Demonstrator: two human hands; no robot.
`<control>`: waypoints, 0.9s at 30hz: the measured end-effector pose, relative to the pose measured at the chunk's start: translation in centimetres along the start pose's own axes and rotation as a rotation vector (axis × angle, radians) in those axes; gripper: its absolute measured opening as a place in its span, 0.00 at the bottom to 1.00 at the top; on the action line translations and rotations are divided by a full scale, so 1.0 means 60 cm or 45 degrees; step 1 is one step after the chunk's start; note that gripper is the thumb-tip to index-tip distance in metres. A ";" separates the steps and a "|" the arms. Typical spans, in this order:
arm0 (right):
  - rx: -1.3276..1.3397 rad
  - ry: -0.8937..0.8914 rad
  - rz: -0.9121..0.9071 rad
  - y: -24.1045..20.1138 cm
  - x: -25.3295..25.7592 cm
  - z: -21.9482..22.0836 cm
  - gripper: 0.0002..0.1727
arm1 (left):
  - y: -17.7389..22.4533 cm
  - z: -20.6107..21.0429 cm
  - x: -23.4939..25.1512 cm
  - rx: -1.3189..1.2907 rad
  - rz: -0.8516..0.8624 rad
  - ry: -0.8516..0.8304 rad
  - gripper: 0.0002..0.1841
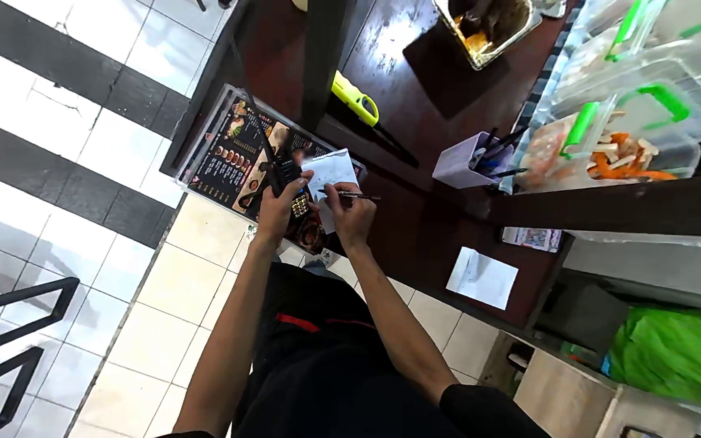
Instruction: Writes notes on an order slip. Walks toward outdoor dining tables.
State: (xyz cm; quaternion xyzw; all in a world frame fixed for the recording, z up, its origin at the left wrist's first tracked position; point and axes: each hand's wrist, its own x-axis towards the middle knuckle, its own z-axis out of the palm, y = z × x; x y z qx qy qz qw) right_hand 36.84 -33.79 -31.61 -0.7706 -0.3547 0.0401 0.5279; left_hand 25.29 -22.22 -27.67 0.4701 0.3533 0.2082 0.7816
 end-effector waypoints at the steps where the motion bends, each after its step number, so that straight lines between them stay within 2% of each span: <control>1: 0.013 0.005 0.002 0.003 0.001 0.003 0.07 | 0.001 -0.001 0.000 -0.018 -0.009 -0.010 0.19; 10: 0.035 0.017 0.076 0.001 -0.006 0.003 0.07 | -0.001 -0.010 -0.001 -0.070 -0.061 -0.063 0.19; 15: -0.033 -0.082 0.114 -0.013 -0.015 -0.014 0.09 | 0.001 -0.012 0.001 -0.097 -0.106 -0.066 0.20; 22: 0.037 0.020 0.157 -0.012 -0.018 -0.019 0.07 | 0.008 -0.021 0.003 -0.156 -0.093 -0.112 0.19; 27: -0.026 0.003 0.126 -0.008 -0.018 -0.013 0.07 | 0.014 -0.035 0.012 -0.195 -0.194 -0.176 0.20</control>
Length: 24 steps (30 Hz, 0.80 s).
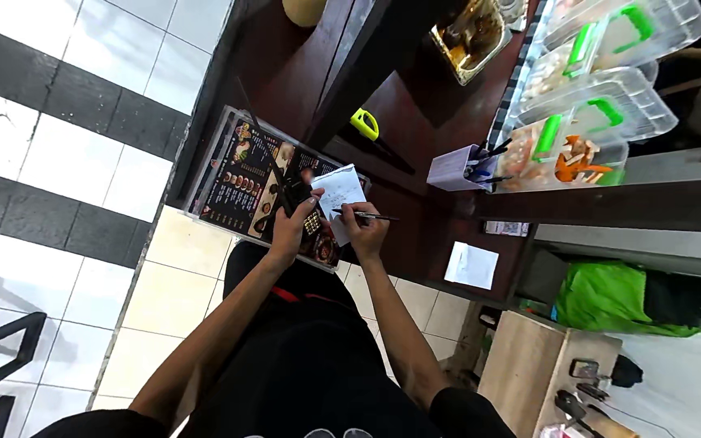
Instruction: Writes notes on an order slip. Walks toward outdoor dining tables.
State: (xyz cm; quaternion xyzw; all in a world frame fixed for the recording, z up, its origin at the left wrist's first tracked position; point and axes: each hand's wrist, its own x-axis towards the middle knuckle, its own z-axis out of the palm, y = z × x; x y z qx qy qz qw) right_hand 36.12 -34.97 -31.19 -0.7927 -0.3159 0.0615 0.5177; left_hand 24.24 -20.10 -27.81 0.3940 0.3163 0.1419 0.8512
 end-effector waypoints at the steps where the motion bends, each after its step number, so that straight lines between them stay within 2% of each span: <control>1: -0.007 0.005 0.000 0.000 0.000 0.002 0.07 | 0.004 -0.004 0.001 -0.022 -0.028 -0.018 0.20; 9: 0.121 -0.016 0.118 -0.007 0.007 -0.004 0.05 | 0.022 -0.024 0.004 -0.187 -0.203 -0.163 0.22; 15: 0.079 -0.095 0.174 -0.025 0.012 -0.013 0.06 | 0.057 -0.041 0.002 -0.026 -0.349 -0.120 0.21; 17: 0.206 0.045 0.199 -0.014 0.010 -0.012 0.04 | 0.080 -0.050 0.005 0.059 -0.338 -0.076 0.19; 19: 0.336 0.346 0.187 -0.005 0.014 -0.016 0.02 | 0.097 -0.066 0.014 0.094 -0.248 -0.109 0.18; 21: 0.388 0.645 0.209 -0.020 0.014 -0.032 0.06 | 0.117 -0.083 0.014 0.111 -0.180 -0.117 0.18; 24: 0.442 0.905 0.277 -0.075 -0.015 -0.055 0.17 | 0.152 -0.116 -0.006 0.305 -0.089 -0.238 0.18</control>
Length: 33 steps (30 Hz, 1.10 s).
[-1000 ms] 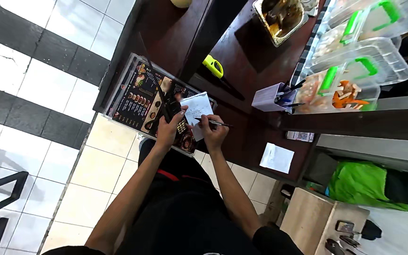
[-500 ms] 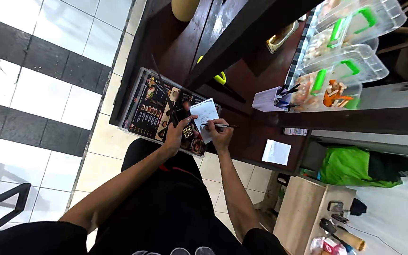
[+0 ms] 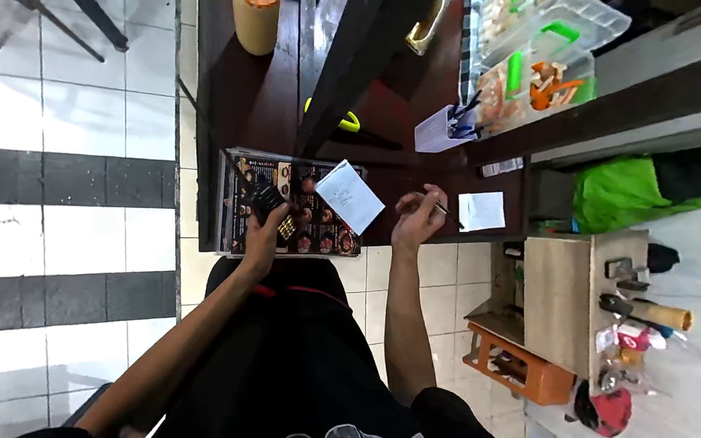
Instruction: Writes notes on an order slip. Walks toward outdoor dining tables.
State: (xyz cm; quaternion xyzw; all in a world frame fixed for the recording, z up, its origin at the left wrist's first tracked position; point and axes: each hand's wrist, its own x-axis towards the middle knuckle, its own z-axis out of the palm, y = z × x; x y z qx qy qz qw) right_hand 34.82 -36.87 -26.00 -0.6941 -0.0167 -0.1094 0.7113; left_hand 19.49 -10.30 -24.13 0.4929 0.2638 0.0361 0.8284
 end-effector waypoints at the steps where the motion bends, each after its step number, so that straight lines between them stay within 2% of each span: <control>1: -0.001 0.061 0.050 -0.022 -0.017 -0.004 0.21 | 0.010 -0.007 -0.012 0.119 0.028 -0.072 0.16; 4: -0.042 -0.015 0.147 -0.071 -0.094 -0.004 0.22 | 0.033 0.013 -0.048 0.500 -0.030 -0.351 0.11; 5: -0.054 -0.122 0.101 -0.080 -0.125 -0.008 0.20 | 0.025 0.037 -0.060 0.546 -0.056 -0.445 0.14; 7: -0.089 -0.349 -0.001 -0.097 -0.183 -0.013 0.22 | 0.007 0.100 -0.080 0.551 -0.111 -0.559 0.26; 9: -0.184 -0.441 0.024 -0.124 -0.224 -0.020 0.34 | -0.014 0.156 -0.089 0.459 -0.154 -0.655 0.34; 10: -0.207 -0.435 0.082 -0.134 -0.234 -0.032 0.40 | -0.021 0.177 -0.088 0.422 -0.175 -0.721 0.34; 11: -0.221 -0.412 0.145 -0.143 -0.235 -0.047 0.44 | -0.025 0.194 -0.086 0.408 -0.209 -0.791 0.33; 13: -0.243 -0.414 0.261 -0.155 -0.217 -0.080 0.47 | -0.026 0.216 -0.075 0.401 -0.312 -0.914 0.31; 16: -0.249 -0.414 0.329 -0.153 -0.181 -0.107 0.41 | -0.020 0.248 -0.060 0.408 -0.402 -0.962 0.30; 19: -0.329 -0.364 0.160 -0.144 -0.137 -0.135 0.34 | -0.017 0.287 -0.050 0.455 -0.343 -0.964 0.30; 21: -0.390 -0.398 -0.024 -0.133 -0.093 -0.159 0.31 | -0.025 0.298 -0.035 0.553 -0.187 -0.939 0.29; 23: -0.449 -0.506 -0.212 -0.116 -0.036 -0.189 0.28 | -0.043 0.290 -0.017 0.775 0.112 -0.799 0.23; 26: -0.622 -0.700 -0.430 -0.070 0.059 -0.233 0.25 | -0.062 0.244 0.005 1.169 0.362 -0.245 0.19; 30: -0.856 -0.890 -0.511 -0.004 0.154 -0.277 0.20 | -0.086 0.192 -0.003 1.442 0.347 0.580 0.24; 32: -0.899 -0.988 -0.539 0.026 0.186 -0.293 0.18 | -0.107 0.192 -0.016 1.505 0.290 0.854 0.31; 33: -0.923 -1.033 -0.552 0.036 0.199 -0.300 0.17 | -0.117 0.203 -0.025 1.535 0.270 0.926 0.33</control>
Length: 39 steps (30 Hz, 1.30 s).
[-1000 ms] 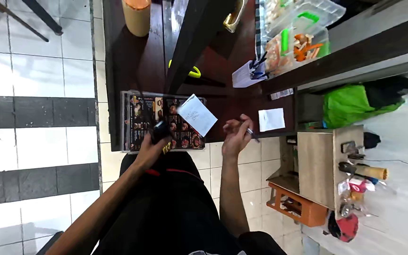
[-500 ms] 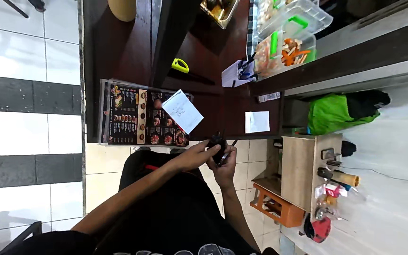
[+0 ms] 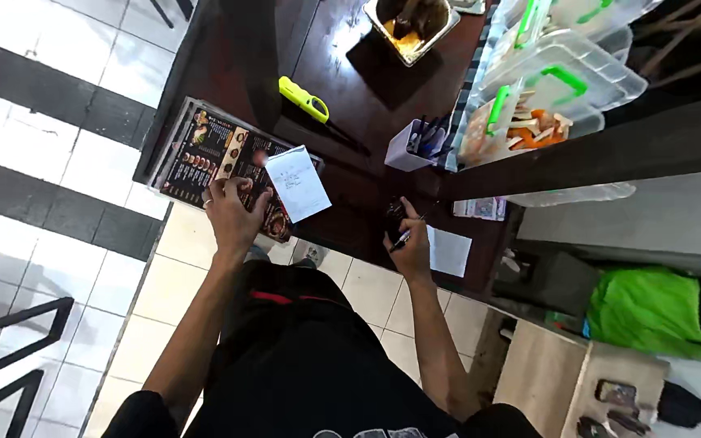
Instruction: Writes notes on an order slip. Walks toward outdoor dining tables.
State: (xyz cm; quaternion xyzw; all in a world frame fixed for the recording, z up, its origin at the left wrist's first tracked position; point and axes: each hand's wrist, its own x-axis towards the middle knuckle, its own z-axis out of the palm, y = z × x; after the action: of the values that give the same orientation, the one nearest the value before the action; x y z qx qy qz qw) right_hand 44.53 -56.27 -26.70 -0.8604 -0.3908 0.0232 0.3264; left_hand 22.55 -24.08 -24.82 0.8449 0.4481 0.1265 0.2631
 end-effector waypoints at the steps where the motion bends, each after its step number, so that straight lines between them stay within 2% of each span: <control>1: -0.022 -0.035 -0.016 0.016 0.002 -0.002 0.16 | 0.011 0.004 -0.019 0.012 -0.016 0.010 0.33; 6: -0.053 -0.107 -0.123 0.061 0.005 -0.001 0.17 | 0.052 0.066 -0.097 0.082 0.068 0.004 0.35; 9: -0.045 -0.094 -0.158 0.069 0.008 0.003 0.16 | 0.043 0.087 -0.121 0.250 0.100 -0.007 0.33; 13: -0.092 0.015 -0.166 0.063 0.010 0.012 0.18 | 0.009 0.071 -0.136 0.299 0.177 0.105 0.29; 16: -0.120 0.159 -0.148 0.050 0.009 0.014 0.22 | 0.001 0.053 -0.148 0.140 -0.090 0.193 0.35; 19: -0.102 0.305 -0.245 0.005 0.010 0.013 0.20 | 0.004 0.044 -0.152 -0.322 -0.605 0.152 0.44; 20: -0.062 0.296 -0.326 -0.021 0.014 0.017 0.18 | 0.003 0.042 -0.151 -0.533 -0.752 0.095 0.44; 21: -0.004 0.223 -0.423 -0.050 0.018 0.025 0.16 | 0.003 0.042 -0.150 -0.754 -0.869 0.025 0.40; 23: 0.138 -0.087 -0.609 -0.110 0.021 0.057 0.14 | 0.006 0.038 -0.153 -1.100 -1.003 -0.155 0.26; 25: 0.119 -0.330 -0.784 -0.152 0.024 0.105 0.12 | 0.008 0.034 -0.159 -1.255 -1.042 -0.352 0.16; 27: 0.000 -0.448 -0.898 -0.174 0.026 0.154 0.11 | 0.002 0.030 -0.160 -1.308 -1.047 -0.469 0.14; 31: -0.145 -0.387 -0.967 -0.199 0.033 0.200 0.11 | -0.030 0.010 -0.138 -1.300 -0.943 -0.694 0.15; 36: -0.141 -0.266 -0.976 -0.214 0.025 0.180 0.11 | -0.074 -0.022 -0.112 -1.089 -0.567 -0.960 0.18; 39: -0.055 -0.146 -0.827 -0.230 0.018 0.176 0.12 | -0.101 -0.046 -0.099 -0.926 -0.253 -0.983 0.20</control>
State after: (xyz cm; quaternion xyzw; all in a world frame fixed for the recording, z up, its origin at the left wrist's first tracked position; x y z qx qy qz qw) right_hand 33.09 -43.16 -26.80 -0.6948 -0.6629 -0.0420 0.2758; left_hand 13.78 -25.29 -25.80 0.6378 0.3239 -0.0717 0.6951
